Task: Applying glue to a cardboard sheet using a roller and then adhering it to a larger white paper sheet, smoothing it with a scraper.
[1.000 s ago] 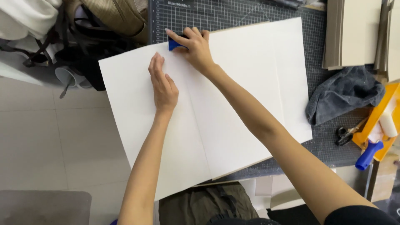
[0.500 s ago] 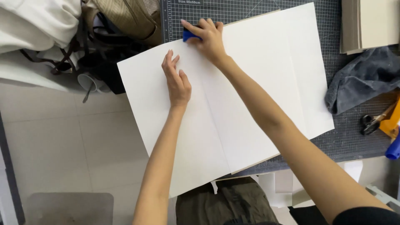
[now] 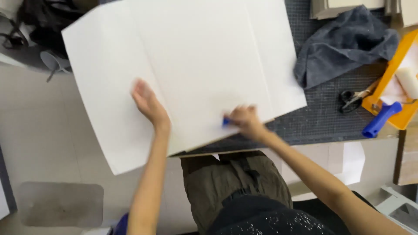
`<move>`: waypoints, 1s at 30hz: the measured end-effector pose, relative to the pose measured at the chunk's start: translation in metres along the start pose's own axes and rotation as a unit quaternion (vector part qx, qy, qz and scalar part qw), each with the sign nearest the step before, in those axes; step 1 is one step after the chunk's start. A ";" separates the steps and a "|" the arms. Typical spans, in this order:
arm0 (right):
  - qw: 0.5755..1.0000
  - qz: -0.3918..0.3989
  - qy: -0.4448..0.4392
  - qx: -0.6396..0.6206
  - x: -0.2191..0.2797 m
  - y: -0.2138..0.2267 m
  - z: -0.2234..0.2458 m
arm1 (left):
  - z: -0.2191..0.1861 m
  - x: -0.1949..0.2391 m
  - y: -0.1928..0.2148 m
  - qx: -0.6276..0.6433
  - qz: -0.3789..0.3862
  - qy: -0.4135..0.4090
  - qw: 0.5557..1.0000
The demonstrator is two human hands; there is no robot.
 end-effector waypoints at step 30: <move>0.988 -0.068 -0.020 0.137 0.023 0.124 -0.108 | -0.120 0.239 -0.117 0.426 -0.107 0.487 0.755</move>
Point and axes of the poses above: each hand's wrist, its own x-axis away from the middle knuckle, its own y-axis out of the back of the hand, z = x × y, the point moved 4 cm from there along -x, towards the middle knuckle, and after that the axes turned 11 degrees about z, right-handed, at the moved point
